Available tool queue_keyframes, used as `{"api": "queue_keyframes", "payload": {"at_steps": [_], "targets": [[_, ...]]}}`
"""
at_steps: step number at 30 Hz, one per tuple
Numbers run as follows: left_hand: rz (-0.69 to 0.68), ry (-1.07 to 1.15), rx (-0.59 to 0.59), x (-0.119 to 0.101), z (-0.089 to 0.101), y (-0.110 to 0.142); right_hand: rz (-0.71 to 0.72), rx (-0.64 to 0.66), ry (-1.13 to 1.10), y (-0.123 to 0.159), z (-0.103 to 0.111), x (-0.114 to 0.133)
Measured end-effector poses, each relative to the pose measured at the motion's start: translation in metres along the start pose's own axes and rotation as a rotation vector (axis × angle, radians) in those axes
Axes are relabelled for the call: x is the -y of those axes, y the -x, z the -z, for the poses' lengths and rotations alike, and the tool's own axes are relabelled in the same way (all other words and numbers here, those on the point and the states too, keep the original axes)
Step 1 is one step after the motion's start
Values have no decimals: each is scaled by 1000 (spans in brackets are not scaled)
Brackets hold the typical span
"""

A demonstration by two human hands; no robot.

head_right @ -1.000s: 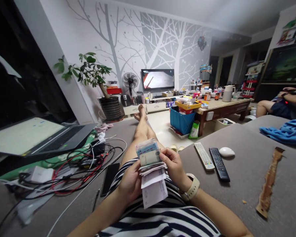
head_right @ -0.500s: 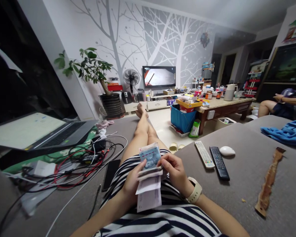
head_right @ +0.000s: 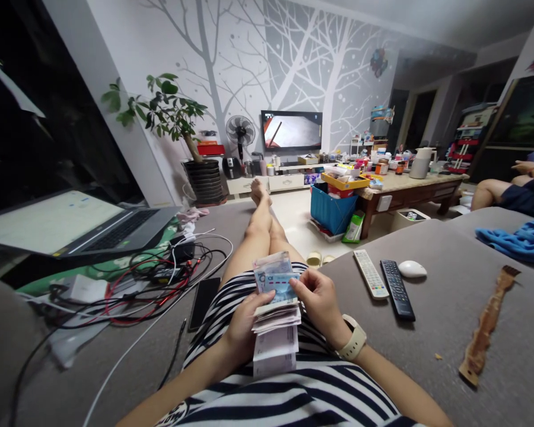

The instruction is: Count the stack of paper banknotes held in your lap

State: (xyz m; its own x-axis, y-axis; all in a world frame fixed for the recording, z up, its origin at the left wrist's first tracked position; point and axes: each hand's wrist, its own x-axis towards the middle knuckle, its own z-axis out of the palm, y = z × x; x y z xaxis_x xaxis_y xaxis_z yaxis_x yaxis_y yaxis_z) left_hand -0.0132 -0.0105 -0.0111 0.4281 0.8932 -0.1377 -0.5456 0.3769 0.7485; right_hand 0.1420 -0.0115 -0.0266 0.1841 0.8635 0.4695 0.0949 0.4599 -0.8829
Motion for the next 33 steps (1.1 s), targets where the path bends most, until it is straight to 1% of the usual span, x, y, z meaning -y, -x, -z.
{"api": "queue_keyframes", "payload": {"at_steps": [5, 8, 10, 14, 20, 25, 30, 33], "targets": [[25, 66, -9, 0, -3, -1, 95, -12, 55, 6, 3, 2], [67, 82, -13, -2, -5, -1, 168, 17, 48, 9, 4, 2], [87, 79, 6, -3, -6, -2, 193, 46, 35, 11, 5, 2], [79, 82, 64, -2, -5, -3, 164, 86, 5, 12, 4, 4], [28, 43, 20, 0, 2, -6, 120, 146, 10, 12, 4, 9], [3, 34, -4, 1, 3, -7, 145, 136, 20, 11, 4, 12], [3, 19, 32, 1, 2, -8, 155, 124, 18, 10, 4, 12], [-26, 10, 37, 0, 2, -7, 155, 114, 21, 10, 4, 13]]}}
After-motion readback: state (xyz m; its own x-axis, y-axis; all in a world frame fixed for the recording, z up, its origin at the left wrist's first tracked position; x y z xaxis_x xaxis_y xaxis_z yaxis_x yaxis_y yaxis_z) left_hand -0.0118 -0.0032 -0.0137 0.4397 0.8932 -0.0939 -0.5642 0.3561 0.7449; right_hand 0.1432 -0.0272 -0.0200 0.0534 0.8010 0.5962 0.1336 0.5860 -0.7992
